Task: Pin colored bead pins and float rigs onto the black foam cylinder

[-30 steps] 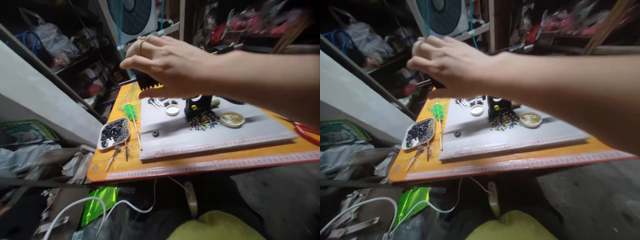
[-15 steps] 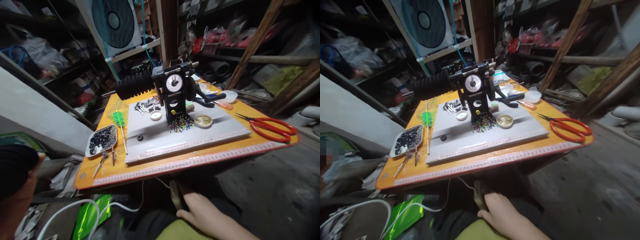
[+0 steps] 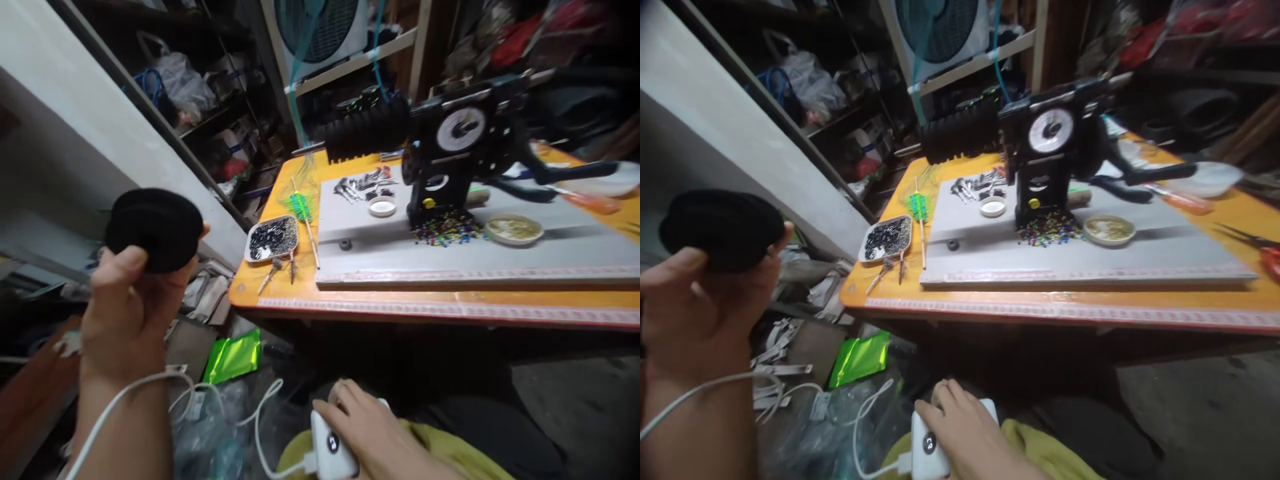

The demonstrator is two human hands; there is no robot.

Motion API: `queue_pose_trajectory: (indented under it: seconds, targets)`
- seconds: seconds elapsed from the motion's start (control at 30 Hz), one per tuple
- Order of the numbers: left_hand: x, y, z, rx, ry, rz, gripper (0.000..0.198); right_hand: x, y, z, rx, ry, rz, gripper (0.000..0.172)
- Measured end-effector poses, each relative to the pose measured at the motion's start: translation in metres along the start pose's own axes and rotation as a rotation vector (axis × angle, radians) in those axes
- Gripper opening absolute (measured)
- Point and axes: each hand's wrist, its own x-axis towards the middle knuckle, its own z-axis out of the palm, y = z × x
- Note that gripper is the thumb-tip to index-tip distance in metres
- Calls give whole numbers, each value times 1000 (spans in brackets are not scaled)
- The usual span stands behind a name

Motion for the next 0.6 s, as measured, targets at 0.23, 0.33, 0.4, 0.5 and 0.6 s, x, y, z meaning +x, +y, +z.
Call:
queue_pose_trajectory:
  seconds: [0.23, 0.33, 0.4, 0.5, 0.6]
  targets:
    - [24, -7, -6, -38, -209, -1, 24, 19, 5, 34, -50, -151, -56, 100]
    - [39, -13, -8, -12, -211, -56, 40, 13, 12, 27, -42, -175, -61, 98]
    - [51, -19, -5, 32, -216, -108, 49, 8, 16, 21, -34, -172, -81, 96]
    - [69, -31, 5, 115, -172, -174, 58, 2, 24, 6, -40, -107, -159, 81]
    - [85, -50, 17, 112, -103, -171, 67, -6, 33, -27, -83, 36, -265, 46]
